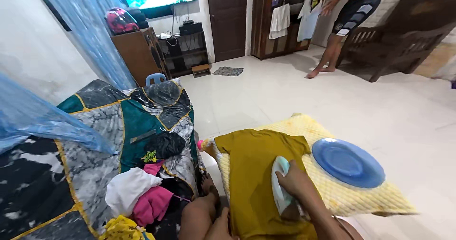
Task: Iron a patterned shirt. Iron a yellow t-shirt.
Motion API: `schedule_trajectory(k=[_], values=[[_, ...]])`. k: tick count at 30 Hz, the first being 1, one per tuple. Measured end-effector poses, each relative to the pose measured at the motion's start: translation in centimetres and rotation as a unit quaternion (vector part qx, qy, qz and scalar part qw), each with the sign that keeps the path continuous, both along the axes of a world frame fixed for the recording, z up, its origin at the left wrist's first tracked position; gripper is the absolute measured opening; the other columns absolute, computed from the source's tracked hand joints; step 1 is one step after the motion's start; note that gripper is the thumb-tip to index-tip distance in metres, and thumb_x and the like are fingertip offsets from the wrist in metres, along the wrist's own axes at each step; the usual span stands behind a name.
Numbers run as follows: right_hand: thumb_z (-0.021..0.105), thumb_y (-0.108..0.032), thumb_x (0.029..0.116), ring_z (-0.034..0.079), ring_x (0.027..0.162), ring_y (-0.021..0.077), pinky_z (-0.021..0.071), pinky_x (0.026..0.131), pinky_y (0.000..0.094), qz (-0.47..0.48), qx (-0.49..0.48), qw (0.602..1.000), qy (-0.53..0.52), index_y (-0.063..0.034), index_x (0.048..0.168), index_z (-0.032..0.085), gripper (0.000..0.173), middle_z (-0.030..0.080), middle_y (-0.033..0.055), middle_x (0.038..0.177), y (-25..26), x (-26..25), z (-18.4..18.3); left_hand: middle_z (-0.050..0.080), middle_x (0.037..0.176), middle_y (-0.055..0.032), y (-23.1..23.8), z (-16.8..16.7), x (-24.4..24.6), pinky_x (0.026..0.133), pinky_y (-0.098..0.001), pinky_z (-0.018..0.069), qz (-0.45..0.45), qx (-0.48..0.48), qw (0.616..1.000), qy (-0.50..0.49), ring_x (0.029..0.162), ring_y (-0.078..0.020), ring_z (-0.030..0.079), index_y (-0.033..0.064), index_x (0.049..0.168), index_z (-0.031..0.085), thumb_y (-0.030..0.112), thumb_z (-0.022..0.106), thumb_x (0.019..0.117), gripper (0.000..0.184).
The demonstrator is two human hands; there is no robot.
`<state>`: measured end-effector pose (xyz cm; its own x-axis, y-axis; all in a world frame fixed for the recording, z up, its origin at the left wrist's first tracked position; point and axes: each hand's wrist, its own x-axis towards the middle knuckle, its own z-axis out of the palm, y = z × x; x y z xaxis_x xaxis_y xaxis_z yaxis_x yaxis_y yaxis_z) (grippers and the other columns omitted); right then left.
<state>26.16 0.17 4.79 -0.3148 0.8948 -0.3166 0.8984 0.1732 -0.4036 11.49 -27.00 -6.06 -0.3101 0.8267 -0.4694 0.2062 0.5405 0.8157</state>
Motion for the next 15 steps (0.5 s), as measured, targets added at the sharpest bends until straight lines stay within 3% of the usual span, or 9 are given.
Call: schedule_trajectory(k=[3, 5, 9, 12, 15], values=[[0.070, -0.040, 0.0952, 0.069, 0.106, 0.0441, 0.0545, 0.091, 0.0646, -0.002, -0.023, 0.994, 0.104, -0.0025, 0.150, 0.038, 0.074, 0.067, 0.0282, 0.117, 2.8, -0.5, -0.7, 0.063, 0.124, -0.0270, -0.4, 2.6, 0.5, 0.097, -0.0526, 0.0542, 0.000, 0.003, 1.000, -0.003, 0.111, -0.0357, 0.066, -0.0018, 0.150, 0.036, 0.011, 0.080, 0.0840, 0.080], [0.069, -0.033, 0.0962, 0.070, 0.104, 0.0444, 0.0548, 0.090, 0.0652, 0.004, -0.029, 0.990, 0.137, -0.0090, 0.156, 0.034, 0.073, 0.068, 0.0277, 0.117, 2.5, -0.1, -0.8, 0.065, 0.122, -0.0251, -0.7, 2.6, 0.7, 0.097, -0.0510, 0.0549, 0.003, 0.008, 1.000, 0.002, 0.110, -0.0337, 0.067, -0.0011, 0.150, 0.036, 0.011, 0.080, 0.0850, 0.079], [0.064, -0.024, 0.0953, 0.071, 0.102, 0.0436, 0.0555, 0.087, 0.0648, 0.039, -0.043, 0.994, 0.095, -0.0217, 0.159, 0.033, 0.071, 0.070, 0.0243, 0.114, -0.5, 1.4, 0.0, 0.069, 0.113, -0.0195, -0.5, -1.7, 0.8, 0.088, -0.0491, 0.0590, 0.018, 0.025, 0.999, 0.012, 0.097, -0.0290, 0.070, 0.0037, 0.147, 0.040, 0.017, 0.083, 0.0801, 0.081], [0.062, -0.026, 0.0947, 0.070, 0.104, 0.0438, 0.0549, 0.088, 0.0651, 0.058, -0.053, 0.995, 0.058, -0.0230, 0.160, 0.033, 0.071, 0.071, 0.0236, 0.115, -4.1, 2.6, 0.6, 0.068, 0.113, -0.0172, -0.8, -0.1, 1.3, 0.087, -0.0467, 0.0590, 0.022, 0.002, 0.999, 0.029, 0.098, -0.0265, 0.069, 0.0056, 0.147, 0.044, 0.019, 0.082, 0.0808, 0.077], [0.062, -0.029, 0.0936, 0.071, 0.103, 0.0422, 0.0558, 0.087, 0.0640, 0.073, -0.062, 0.993, 0.065, -0.0254, 0.160, 0.032, 0.073, 0.071, 0.0211, 0.114, -6.2, 4.2, 0.3, 0.069, 0.110, -0.0153, -0.6, -2.0, 1.6, 0.087, -0.0481, 0.0593, 0.032, 0.017, 0.997, 0.069, 0.095, -0.0265, 0.070, 0.0074, 0.146, 0.045, 0.020, 0.081, 0.0800, 0.076]])
